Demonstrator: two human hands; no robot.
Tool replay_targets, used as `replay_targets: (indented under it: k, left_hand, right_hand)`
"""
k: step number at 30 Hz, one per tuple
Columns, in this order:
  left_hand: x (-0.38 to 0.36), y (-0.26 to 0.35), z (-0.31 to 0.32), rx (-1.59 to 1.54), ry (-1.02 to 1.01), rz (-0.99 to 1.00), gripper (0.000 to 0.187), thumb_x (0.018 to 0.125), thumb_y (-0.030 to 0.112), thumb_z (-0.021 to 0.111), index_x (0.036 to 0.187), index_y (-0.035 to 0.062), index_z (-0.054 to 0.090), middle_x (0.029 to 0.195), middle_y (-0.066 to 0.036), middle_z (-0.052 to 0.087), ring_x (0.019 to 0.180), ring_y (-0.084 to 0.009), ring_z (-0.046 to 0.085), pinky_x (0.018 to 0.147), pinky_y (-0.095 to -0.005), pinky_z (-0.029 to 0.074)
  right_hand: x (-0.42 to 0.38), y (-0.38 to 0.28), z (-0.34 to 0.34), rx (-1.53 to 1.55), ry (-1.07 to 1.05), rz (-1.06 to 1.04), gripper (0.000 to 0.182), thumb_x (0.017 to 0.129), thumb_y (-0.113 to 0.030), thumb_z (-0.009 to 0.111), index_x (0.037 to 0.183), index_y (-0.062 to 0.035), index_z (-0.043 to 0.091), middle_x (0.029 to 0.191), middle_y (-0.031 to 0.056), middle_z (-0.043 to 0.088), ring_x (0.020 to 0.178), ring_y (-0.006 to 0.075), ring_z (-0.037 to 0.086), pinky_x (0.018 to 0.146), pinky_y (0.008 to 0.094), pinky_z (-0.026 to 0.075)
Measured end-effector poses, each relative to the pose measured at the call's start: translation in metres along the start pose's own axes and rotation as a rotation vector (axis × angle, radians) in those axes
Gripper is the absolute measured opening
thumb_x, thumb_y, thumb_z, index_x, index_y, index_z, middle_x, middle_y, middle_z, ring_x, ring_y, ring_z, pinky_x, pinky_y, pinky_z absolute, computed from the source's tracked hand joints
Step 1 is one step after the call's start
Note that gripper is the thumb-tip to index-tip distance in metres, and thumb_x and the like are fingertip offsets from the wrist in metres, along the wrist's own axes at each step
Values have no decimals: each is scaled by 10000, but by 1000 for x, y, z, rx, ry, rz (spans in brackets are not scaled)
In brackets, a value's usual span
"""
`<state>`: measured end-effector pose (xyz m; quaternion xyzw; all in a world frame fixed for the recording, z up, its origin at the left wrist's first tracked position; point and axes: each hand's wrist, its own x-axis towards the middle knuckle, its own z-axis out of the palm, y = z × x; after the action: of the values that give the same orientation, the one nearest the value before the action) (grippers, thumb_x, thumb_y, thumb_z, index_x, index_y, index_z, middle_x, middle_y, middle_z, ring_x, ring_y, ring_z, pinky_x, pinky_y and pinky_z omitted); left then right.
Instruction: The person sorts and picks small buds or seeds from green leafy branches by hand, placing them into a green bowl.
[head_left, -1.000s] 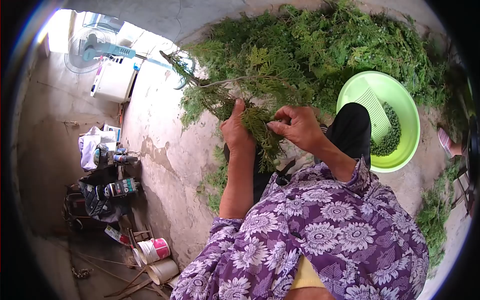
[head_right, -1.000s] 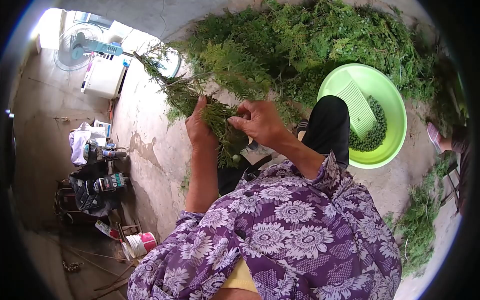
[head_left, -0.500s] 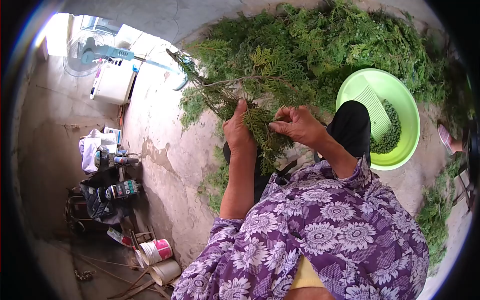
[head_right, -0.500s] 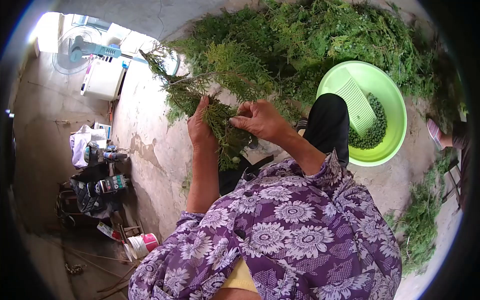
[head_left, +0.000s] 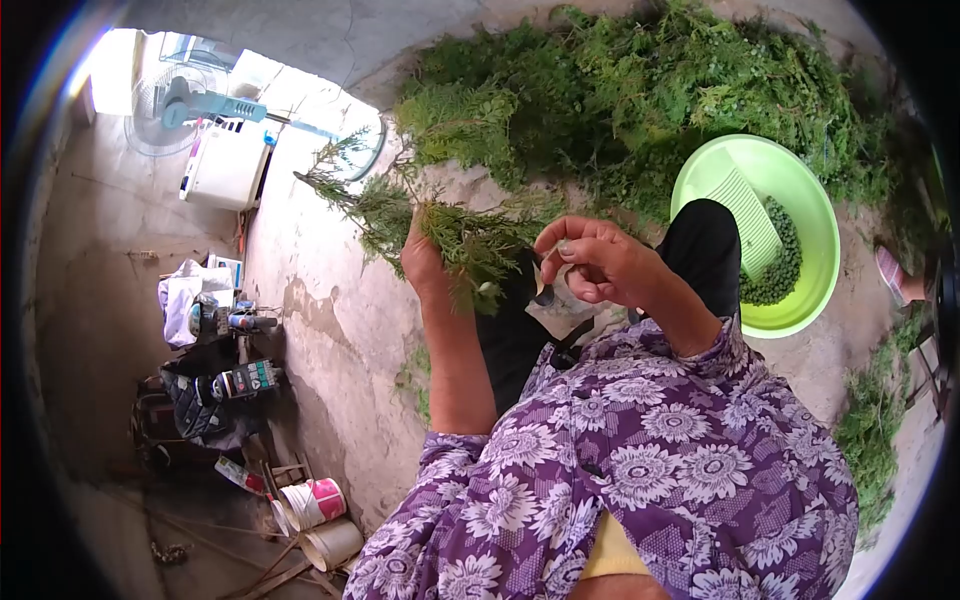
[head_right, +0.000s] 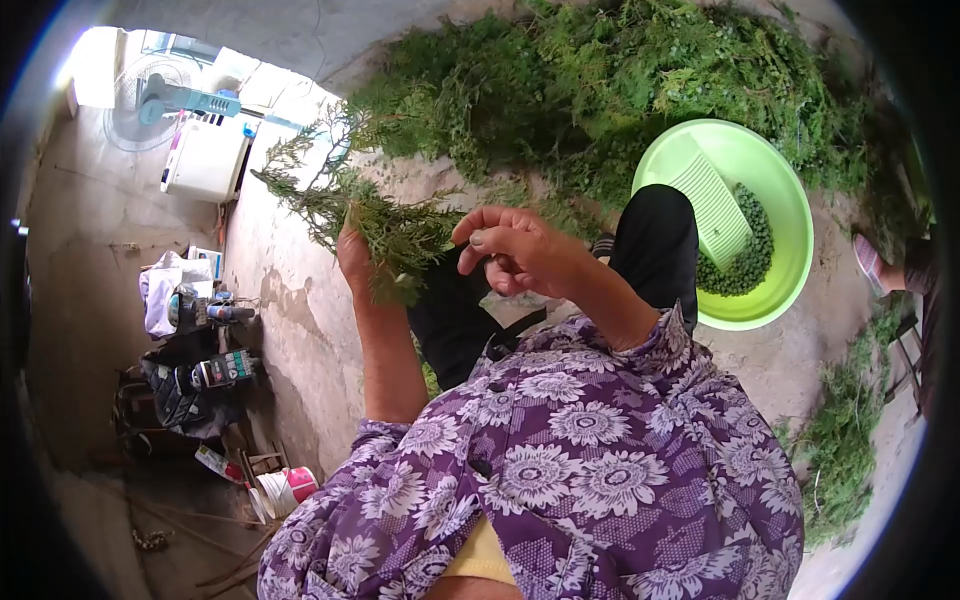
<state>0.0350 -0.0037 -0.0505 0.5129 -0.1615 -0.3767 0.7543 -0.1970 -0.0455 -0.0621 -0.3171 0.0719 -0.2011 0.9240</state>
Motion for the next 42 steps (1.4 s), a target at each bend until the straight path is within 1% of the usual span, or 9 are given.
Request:
replay_targets:
  k: [1,5,10,13,20,28,32,39,42]
  left_hand:
    - [0,-1,2,-67,3,29,180,847,186,527,812,15,567,681,-62,574,562,-182,561,498,-321,476]
    - [-6,1,10,-203,10,13,166,842,160,538,771,13,569,669,-58,566,521,-174,538,462,-324,461]
    - [-11,-5,20,-92,130,23,166,834,178,550,780,21,563,685,-58,567,543,-176,542,483,-320,467]
    - [-14,-8,23,-29,121,12,184,839,210,541,810,29,561,708,-62,579,566,-183,556,500,-318,478]
    - [-16,-8,25,-113,115,51,176,800,136,596,749,-30,569,669,-79,567,546,-180,544,489,-317,464]
    - [-16,-9,28,-83,123,54,179,804,136,592,749,-33,571,679,-72,566,551,-168,543,495,-312,464]
    - [-21,-7,37,-109,116,63,178,807,129,588,751,-39,572,688,-75,571,550,-169,546,489,-308,464]
    - [-16,-9,33,-81,130,72,181,812,136,582,751,-34,565,678,-80,567,543,-178,551,482,-315,466]
    - [-6,-3,20,-69,84,21,203,856,199,505,906,10,558,777,-77,590,643,-194,578,555,-330,496]
  right_hand:
    - [2,1,-1,-34,-2,11,149,841,-139,491,924,-16,495,763,80,543,443,48,444,356,174,326]
    - [9,16,3,-209,32,-4,198,840,-200,544,903,-16,515,725,54,540,447,41,438,368,170,325]
    - [13,21,16,-529,125,-81,242,785,-248,633,770,-15,568,610,6,522,446,45,445,384,184,346]
    - [13,23,19,-516,93,-86,238,803,-249,614,789,-24,540,580,-20,490,427,20,392,369,178,288]
    - [11,21,21,-331,149,3,236,810,-240,604,757,-21,532,576,-3,493,402,27,374,354,182,270]
    - [13,27,14,-217,55,24,266,828,-257,578,727,-16,531,578,35,526,377,42,375,332,193,239]
    - [12,24,13,-276,37,71,305,809,-314,595,711,-29,550,570,17,508,402,47,404,344,191,285]
    - [10,26,12,-349,19,18,260,809,-250,592,686,-26,542,567,9,506,402,45,410,349,195,303]
    - [5,25,14,-423,71,-66,207,812,-203,590,716,-25,548,576,6,512,411,39,413,360,188,304]
